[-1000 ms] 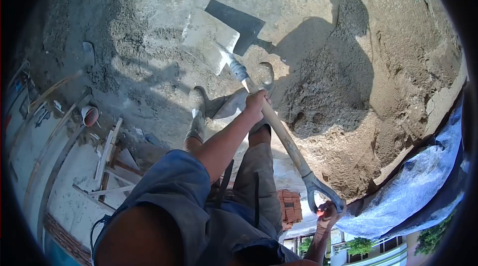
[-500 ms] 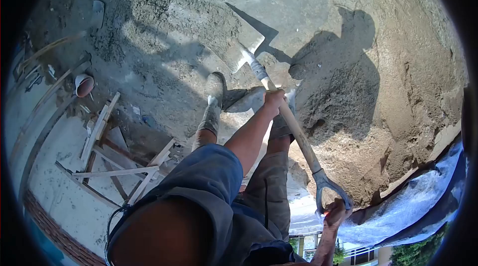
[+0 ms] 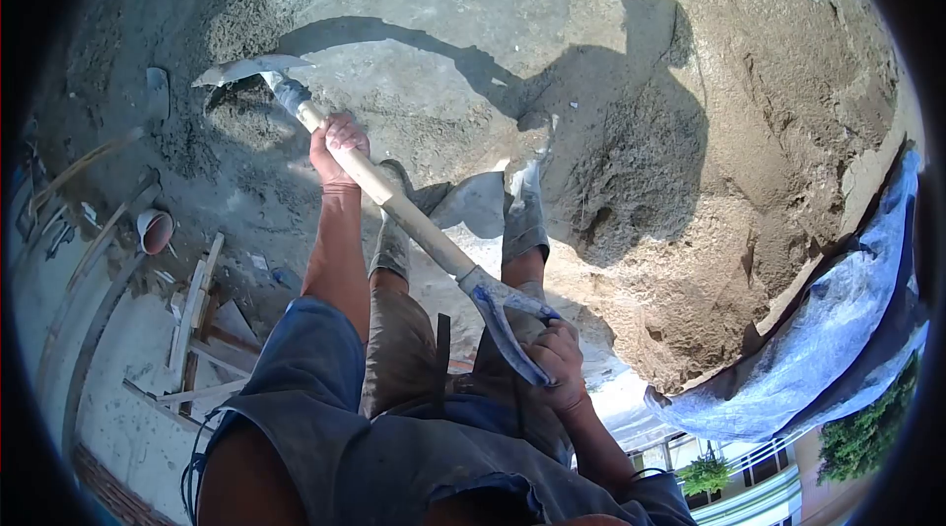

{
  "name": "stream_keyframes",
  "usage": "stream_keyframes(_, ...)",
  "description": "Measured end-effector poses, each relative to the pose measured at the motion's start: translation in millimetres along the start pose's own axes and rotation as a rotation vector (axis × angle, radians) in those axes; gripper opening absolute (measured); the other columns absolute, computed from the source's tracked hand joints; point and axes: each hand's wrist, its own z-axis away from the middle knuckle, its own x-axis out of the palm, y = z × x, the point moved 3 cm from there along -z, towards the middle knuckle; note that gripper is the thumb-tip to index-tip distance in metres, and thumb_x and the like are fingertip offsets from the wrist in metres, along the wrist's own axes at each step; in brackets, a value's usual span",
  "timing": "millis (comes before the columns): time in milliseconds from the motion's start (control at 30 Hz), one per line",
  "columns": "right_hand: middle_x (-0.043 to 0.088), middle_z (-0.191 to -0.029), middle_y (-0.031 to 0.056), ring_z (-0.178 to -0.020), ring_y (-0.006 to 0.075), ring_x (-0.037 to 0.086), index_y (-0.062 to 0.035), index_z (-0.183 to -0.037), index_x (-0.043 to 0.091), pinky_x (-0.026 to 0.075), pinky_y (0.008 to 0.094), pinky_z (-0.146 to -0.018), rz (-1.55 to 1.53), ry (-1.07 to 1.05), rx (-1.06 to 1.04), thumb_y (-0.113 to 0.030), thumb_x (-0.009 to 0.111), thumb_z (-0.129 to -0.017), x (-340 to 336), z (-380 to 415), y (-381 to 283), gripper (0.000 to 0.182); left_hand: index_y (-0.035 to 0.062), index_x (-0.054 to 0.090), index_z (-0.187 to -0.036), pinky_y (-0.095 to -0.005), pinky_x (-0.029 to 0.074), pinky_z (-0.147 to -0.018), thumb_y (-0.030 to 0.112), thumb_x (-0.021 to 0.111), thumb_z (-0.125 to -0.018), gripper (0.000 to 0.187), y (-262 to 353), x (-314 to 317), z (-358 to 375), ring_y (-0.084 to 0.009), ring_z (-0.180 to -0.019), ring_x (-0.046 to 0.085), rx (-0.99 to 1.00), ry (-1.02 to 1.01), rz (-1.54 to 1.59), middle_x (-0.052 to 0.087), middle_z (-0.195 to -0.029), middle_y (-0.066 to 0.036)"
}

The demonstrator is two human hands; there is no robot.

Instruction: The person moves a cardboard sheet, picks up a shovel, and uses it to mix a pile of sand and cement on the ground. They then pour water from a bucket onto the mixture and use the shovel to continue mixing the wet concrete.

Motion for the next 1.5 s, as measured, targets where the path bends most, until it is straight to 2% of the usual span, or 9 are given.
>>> stream_keyframes(167, 0.053, -0.062, 0.0044, -0.055, 0.0120, 0.050, -0.0026, -0.068, 0.050, 0.040, 0.0263, -0.051, -0.050, 0.367, 0.536, -0.007, 0.061, -0.068, -108.6, 76.2, 53.1, 0.012, 0.0120, 0.045, -0.072, -0.0271, 0.039, -0.051, 0.015, 0.055, -0.081, 0.013, -168.6, -33.9, 3.8, -0.0102, -0.051, 0.041, -0.217, 0.705, -0.224, 0.041, -0.060, 0.002)
stream_keyframes(233, 0.044, -0.050, 0.0031, -0.039, 0.0106, 0.044, -0.0063, -0.071, 0.042, 0.038, 0.0218, -0.040, -0.553, 0.737, 0.783, -0.004, 0.052, -0.069, -144.7, 115.4, 50.5, 0.010, 0.0111, 0.046, -0.072, -0.0300, 0.041, -0.050, 0.012, 0.058, -0.077, 0.013, -256.3, -56.6, 29.5, -0.0133, -0.051, 0.045, -0.310, 0.878, -0.442, 0.044, -0.061, 0.000)
stream_keyframes(500, 0.030, -0.043, -0.0024, -0.029, 0.0059, 0.027, -0.0106, -0.063, 0.039, 0.024, 0.0215, -0.027, -0.160, 0.950, 1.109, -0.002, 0.048, -0.073, -266.9, 188.5, -13.4, 0.016, 0.0037, 0.044, -0.076, -0.0333, 0.041, -0.044, 0.002, 0.061, -0.071, 0.018, -450.5, -80.8, 116.6, -0.0174, -0.048, 0.049, -0.583, 1.005, -0.237, 0.046, -0.060, -0.006)
stream_keyframes(733, 0.035, -0.049, -0.0021, -0.038, 0.0069, 0.035, -0.0089, -0.067, 0.041, 0.031, 0.0225, -0.035, -0.216, 0.614, 0.931, 0.001, 0.048, -0.071, -178.9, 152.9, 52.4, 0.013, 0.0069, 0.047, -0.074, -0.0369, 0.042, -0.047, 0.007, 0.060, -0.075, 0.013, -314.4, -138.3, 107.7, -0.0188, -0.048, 0.047, -0.340, 1.008, -0.375, 0.045, -0.059, -0.005)
stream_keyframes(767, 0.039, -0.047, 0.0019, -0.036, 0.0104, 0.039, -0.0062, -0.067, 0.043, 0.034, 0.0232, -0.033, -0.309, 0.800, 1.160, 0.000, 0.048, -0.068, -155.8, 167.3, 78.2, 0.008, 0.0073, 0.047, -0.073, -0.0369, 0.043, -0.047, 0.008, 0.060, -0.076, 0.013, -278.0, -146.0, 107.5, -0.0192, -0.048, 0.049, -0.415, 1.084, -0.426, 0.046, -0.059, -0.005)
stream_keyframes(1033, 0.045, -0.049, 0.0052, -0.039, 0.0113, 0.045, -0.0046, -0.069, 0.042, 0.034, 0.0235, -0.036, -0.620, 0.334, 0.750, -0.005, 0.053, -0.074, 90.3, 26.8, -34.1, 0.012, 0.0081, 0.045, -0.072, -0.0327, 0.044, -0.046, 0.015, 0.057, -0.080, 0.016, 52.5, -135.0, 82.9, -0.0197, -0.048, 0.047, -0.170, 1.088, -0.827, 0.045, -0.057, -0.005)
stream_keyframes(1133, 0.054, -0.061, 0.0058, -0.052, 0.0131, 0.053, -0.0029, -0.072, 0.048, 0.042, 0.0279, -0.048, -0.421, 0.257, 0.630, -0.008, 0.065, -0.072, 110.3, 65.7, -36.7, 0.018, 0.0080, 0.045, -0.079, -0.0298, 0.043, -0.048, 0.014, 0.054, -0.082, 0.012, 82.2, -71.6, 93.0, -0.0166, -0.050, 0.046, -0.122, 1.009, -0.751, 0.045, -0.060, -0.003)
stream_keyframes(1333, 0.056, -0.073, 0.0090, -0.066, 0.0264, 0.057, -0.0058, -0.079, 0.058, 0.046, 0.0375, -0.060, -0.113, 0.052, -0.053, -0.008, 0.066, -0.063, 111.1, 65.4, -64.2, 0.018, 0.0109, 0.046, -0.080, -0.0281, 0.042, -0.054, 0.020, 0.056, -0.083, 0.013, 97.6, 24.0, 110.9, -0.0116, -0.058, 0.043, -0.009, 0.134, -0.107, 0.043, -0.066, 0.001)
stream_keyframes(1500, 0.053, -0.075, 0.0058, -0.074, 0.0248, 0.052, -0.0086, -0.082, 0.059, 0.038, 0.0417, -0.080, 0.360, -0.227, -0.237, -0.019, 0.062, -0.061, 169.6, 31.6, -85.8, 0.024, 0.0128, 0.045, -0.080, -0.0294, 0.041, -0.045, 0.024, 0.057, -0.082, 0.017, 130.6, -28.6, 84.2, -0.0131, -0.049, 0.044, 0.050, 0.633, -0.443, 0.043, -0.061, 0.001)
